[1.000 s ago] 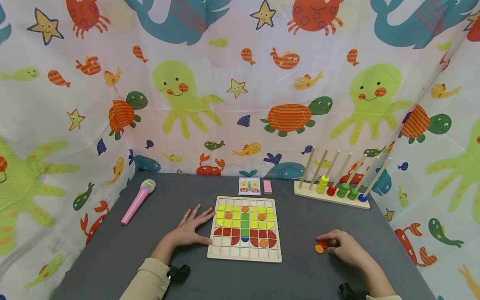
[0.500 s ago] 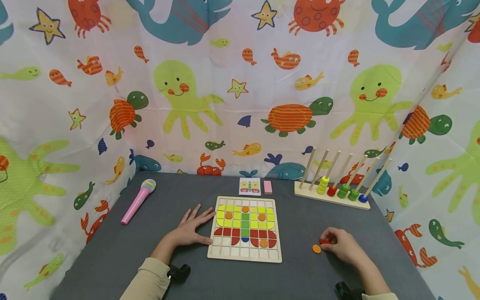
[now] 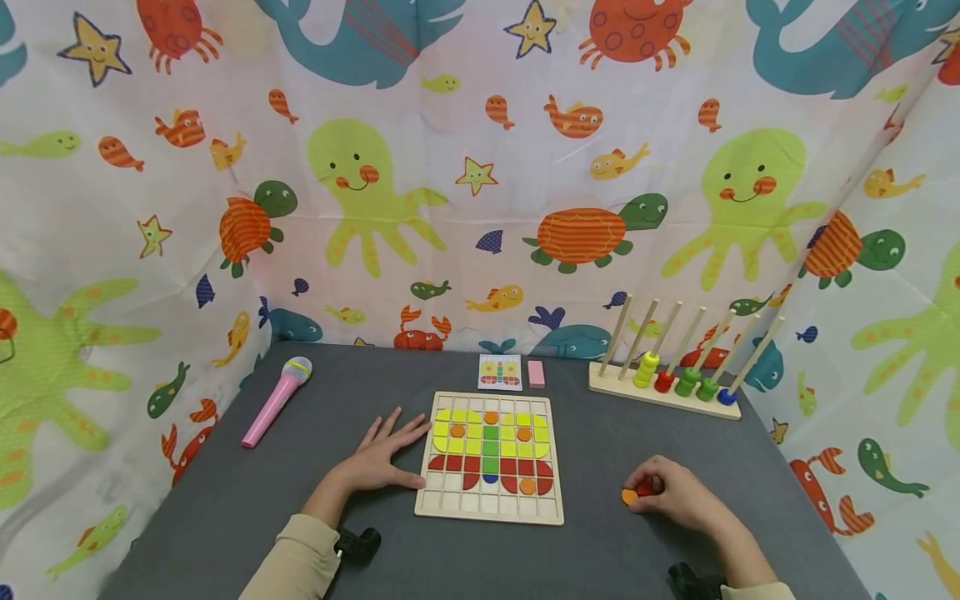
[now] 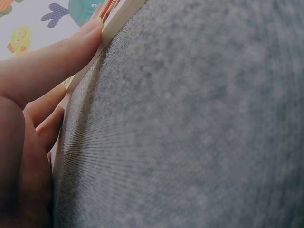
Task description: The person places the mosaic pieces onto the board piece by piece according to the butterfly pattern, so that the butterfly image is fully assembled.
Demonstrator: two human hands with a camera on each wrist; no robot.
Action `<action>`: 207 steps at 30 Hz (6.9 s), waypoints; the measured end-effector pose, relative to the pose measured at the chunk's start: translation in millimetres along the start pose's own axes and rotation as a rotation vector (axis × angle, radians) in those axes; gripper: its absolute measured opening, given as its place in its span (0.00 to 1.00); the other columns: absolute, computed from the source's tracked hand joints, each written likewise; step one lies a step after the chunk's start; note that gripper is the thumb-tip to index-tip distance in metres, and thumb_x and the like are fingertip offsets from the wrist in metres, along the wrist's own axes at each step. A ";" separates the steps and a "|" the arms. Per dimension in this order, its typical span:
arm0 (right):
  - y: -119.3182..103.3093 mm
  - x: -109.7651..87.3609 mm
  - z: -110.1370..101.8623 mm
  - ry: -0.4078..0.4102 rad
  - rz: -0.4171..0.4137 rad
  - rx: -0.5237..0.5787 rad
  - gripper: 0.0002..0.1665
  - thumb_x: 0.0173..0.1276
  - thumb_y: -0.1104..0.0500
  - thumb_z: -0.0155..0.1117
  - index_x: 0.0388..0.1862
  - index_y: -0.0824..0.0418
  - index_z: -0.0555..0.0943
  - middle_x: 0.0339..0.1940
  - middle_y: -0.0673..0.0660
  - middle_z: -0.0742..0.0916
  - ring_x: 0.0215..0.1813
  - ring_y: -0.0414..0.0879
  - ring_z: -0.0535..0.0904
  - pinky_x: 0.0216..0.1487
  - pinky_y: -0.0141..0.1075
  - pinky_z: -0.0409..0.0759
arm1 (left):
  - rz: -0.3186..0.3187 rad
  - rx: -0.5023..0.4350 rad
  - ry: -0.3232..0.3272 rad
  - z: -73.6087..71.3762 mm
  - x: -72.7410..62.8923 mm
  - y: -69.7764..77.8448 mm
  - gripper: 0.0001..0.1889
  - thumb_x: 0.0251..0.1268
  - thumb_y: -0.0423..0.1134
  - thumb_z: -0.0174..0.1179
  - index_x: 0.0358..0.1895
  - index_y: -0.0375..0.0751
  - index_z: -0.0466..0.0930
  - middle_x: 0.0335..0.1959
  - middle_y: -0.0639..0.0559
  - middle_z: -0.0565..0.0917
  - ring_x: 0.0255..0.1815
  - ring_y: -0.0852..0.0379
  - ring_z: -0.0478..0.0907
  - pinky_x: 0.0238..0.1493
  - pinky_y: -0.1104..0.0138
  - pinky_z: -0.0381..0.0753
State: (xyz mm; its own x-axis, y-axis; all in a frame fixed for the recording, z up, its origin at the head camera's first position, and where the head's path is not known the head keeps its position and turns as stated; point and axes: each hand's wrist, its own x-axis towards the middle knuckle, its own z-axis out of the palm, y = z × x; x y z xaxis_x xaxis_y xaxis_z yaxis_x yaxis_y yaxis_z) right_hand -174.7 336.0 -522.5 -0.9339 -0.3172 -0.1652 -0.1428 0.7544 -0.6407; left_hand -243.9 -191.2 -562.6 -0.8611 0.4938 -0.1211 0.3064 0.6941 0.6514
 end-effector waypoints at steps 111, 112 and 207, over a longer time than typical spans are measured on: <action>-51.7 31.7 13.0 0.178 0.137 0.008 0.15 0.60 0.58 0.77 0.46 0.59 0.86 0.39 0.52 0.89 0.37 0.44 0.79 0.36 0.36 0.79 | -0.019 0.006 -0.013 0.5 1.3 -2.1 0.54 0.49 0.68 0.70 0.80 0.63 0.55 0.84 0.59 0.50 0.84 0.41 0.26 0.77 0.38 0.23; -47.5 27.5 8.8 0.156 0.128 0.007 0.16 0.60 0.58 0.78 0.47 0.58 0.86 0.41 0.53 0.89 0.38 0.44 0.79 0.37 0.37 0.79 | -0.019 0.010 -0.009 1.4 1.8 -3.8 0.54 0.49 0.68 0.70 0.81 0.63 0.55 0.84 0.59 0.50 0.84 0.42 0.26 0.77 0.39 0.23; -222.4 134.3 151.1 0.078 0.058 -0.009 0.24 0.50 0.41 0.83 0.25 0.52 0.77 0.20 0.49 0.78 0.23 0.46 0.73 0.22 0.35 0.65 | -0.005 0.011 0.004 -1.8 -7.6 -5.3 0.54 0.49 0.68 0.71 0.80 0.59 0.57 0.84 0.53 0.51 0.84 0.38 0.28 0.76 0.35 0.26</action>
State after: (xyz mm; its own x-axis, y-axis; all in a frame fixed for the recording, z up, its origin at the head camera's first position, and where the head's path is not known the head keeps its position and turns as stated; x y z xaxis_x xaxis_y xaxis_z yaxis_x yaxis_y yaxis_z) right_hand -218.8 38.9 -515.5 -0.9633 -0.2273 -0.1429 -0.0902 0.7751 -0.6253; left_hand -239.7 -199.6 -563.8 -0.8643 0.4881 -0.1214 0.3063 0.7023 0.6426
